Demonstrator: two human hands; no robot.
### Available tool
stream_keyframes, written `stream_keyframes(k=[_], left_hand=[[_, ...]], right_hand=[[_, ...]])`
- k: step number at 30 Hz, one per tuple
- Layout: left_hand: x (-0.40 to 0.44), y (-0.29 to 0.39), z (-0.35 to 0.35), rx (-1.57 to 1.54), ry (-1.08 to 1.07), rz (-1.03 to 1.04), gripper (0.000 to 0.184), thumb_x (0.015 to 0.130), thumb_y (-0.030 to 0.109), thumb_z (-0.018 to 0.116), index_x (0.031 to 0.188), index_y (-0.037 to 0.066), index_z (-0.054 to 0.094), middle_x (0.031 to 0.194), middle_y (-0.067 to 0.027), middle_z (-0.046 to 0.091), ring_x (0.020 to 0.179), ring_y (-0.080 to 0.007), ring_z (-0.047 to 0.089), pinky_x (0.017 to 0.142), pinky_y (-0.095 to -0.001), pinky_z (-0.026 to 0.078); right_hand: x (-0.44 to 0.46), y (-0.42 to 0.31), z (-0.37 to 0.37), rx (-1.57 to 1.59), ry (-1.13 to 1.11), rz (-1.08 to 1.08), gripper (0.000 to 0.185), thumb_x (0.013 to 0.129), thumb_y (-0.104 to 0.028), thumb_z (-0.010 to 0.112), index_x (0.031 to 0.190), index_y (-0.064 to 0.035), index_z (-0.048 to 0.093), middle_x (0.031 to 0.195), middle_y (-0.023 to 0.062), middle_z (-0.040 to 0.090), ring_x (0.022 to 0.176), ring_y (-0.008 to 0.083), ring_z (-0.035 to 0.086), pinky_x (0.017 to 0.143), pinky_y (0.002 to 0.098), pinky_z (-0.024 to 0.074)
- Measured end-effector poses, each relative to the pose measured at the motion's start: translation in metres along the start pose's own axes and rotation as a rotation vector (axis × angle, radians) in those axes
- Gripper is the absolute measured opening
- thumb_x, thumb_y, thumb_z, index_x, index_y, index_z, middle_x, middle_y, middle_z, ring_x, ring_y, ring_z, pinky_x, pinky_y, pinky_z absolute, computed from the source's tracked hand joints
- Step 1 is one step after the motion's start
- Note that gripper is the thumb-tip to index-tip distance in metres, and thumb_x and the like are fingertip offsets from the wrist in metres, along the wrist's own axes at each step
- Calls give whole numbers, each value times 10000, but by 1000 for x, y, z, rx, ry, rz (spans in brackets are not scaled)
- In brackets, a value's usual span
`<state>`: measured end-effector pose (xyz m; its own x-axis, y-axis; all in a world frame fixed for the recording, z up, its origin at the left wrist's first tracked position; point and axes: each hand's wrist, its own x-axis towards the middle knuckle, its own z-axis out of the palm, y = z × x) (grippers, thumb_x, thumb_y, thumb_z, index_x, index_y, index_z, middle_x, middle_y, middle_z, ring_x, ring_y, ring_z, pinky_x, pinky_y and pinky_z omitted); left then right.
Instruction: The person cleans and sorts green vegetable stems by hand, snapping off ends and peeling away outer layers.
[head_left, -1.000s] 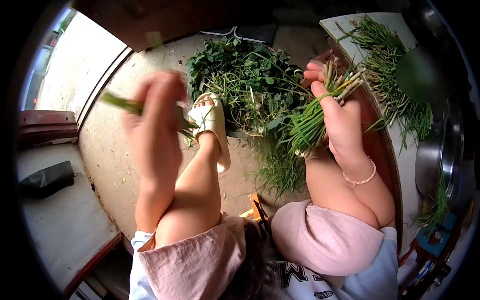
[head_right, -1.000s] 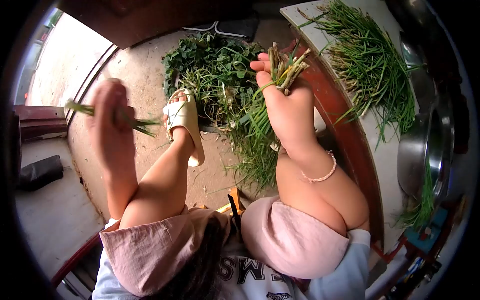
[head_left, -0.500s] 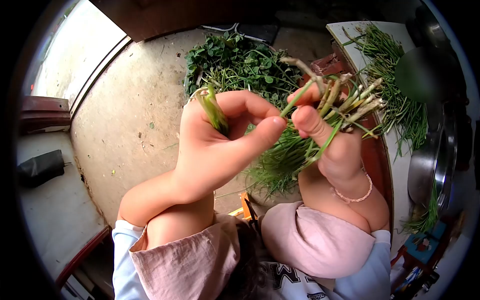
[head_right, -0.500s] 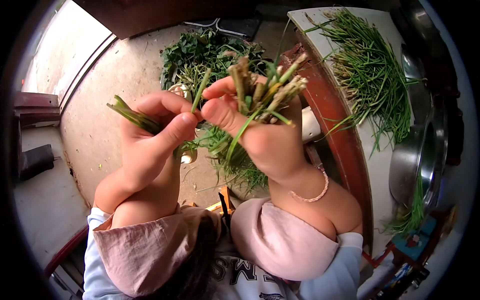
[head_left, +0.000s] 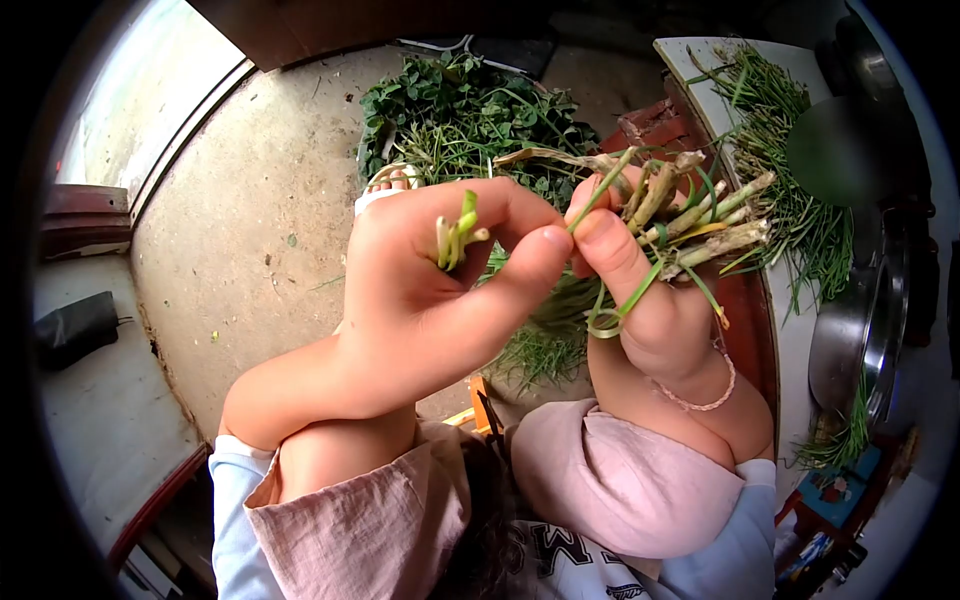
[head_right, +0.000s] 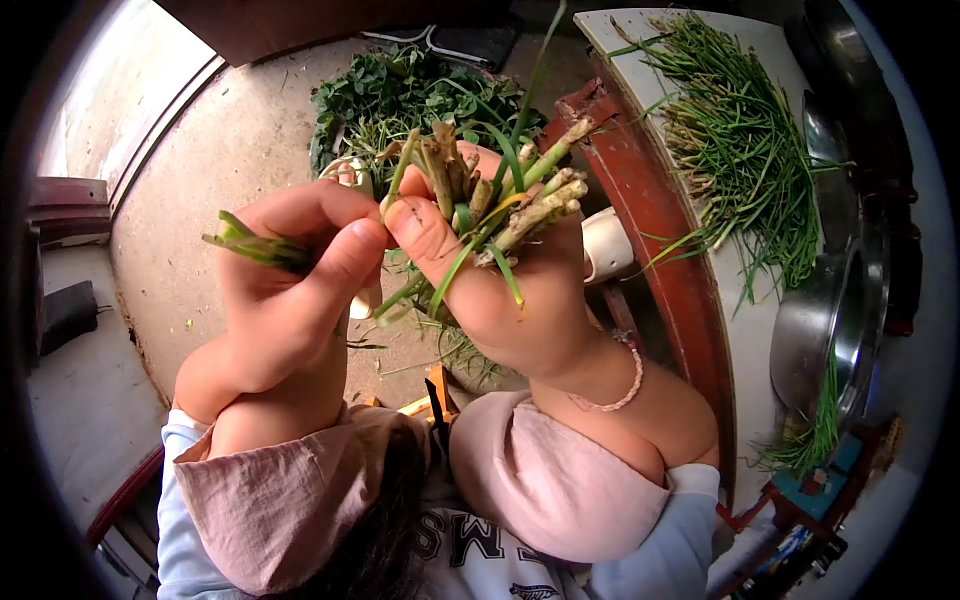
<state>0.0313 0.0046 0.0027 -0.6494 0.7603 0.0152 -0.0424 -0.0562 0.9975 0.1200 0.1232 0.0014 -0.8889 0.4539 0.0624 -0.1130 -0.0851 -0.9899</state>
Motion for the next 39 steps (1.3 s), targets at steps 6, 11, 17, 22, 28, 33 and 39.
stream_keyframes(k=[6, 11, 17, 22, 28, 33, 39], left_hand=[[0, -3, -2, -28, -62, 84, 68, 779, 34, 532, 727, -3, 553, 553, 26, 478, 505, -19, 392, 430, -176, 308], [1, -7, -2, -50, -128, 98, 159, 846, 94, 458, 772, -39, 506, 624, -11, 464, 533, -51, 402, 469, -181, 325], [1, -5, -3, -61, -141, 26, 162, 860, 96, 425, 765, -22, 481, 633, 13, 433, 545, -33, 350, 484, -163, 272], [1, -6, -3, -70, -174, 23, 159, 861, 94, 416, 763, -17, 474, 637, 15, 426, 543, -29, 346, 483, -165, 268], [-1, -1, -7, 26, -215, 61, 126, 824, 84, 466, 769, -27, 488, 636, 11, 444, 560, -42, 381, 492, -183, 299], [-3, -2, -5, -2, -158, 114, 101, 798, 55, 500, 769, -37, 529, 669, -12, 506, 586, -52, 429, 515, -188, 337], [-4, 1, -6, 4, -153, 60, 84, 791, 39, 515, 772, -40, 537, 668, -29, 522, 565, -46, 454, 483, -168, 335]], right_hand=[[1, 3, -1, -61, -8, -53, 131, 777, -66, 571, 873, 12, 529, 762, 16, 560, 697, 75, 512, 627, 194, 421], [2, 4, 0, -76, 4, -99, 116, 775, -71, 578, 848, 8, 535, 754, 7, 555, 688, 68, 506, 610, 193, 413], [3, 7, 1, -101, -20, -147, 97, 783, -66, 565, 838, 9, 537, 724, 11, 547, 662, 67, 501, 584, 190, 407], [-3, 9, 6, -99, 69, -161, 92, 785, -64, 557, 831, 11, 533, 712, 14, 542, 651, 70, 502, 568, 194, 410], [0, 8, 4, -197, 48, -316, 75, 793, -63, 538, 797, 10, 521, 681, 16, 525, 616, 73, 497, 533, 202, 402], [-6, 4, 5, -259, 36, -281, 163, 797, -55, 521, 951, -3, 503, 788, 20, 522, 707, 84, 477, 610, 202, 382], [-5, 3, 6, -30, 73, -125, 56, 800, -58, 517, 797, -2, 521, 692, 5, 522, 638, 63, 479, 556, 192, 391]])
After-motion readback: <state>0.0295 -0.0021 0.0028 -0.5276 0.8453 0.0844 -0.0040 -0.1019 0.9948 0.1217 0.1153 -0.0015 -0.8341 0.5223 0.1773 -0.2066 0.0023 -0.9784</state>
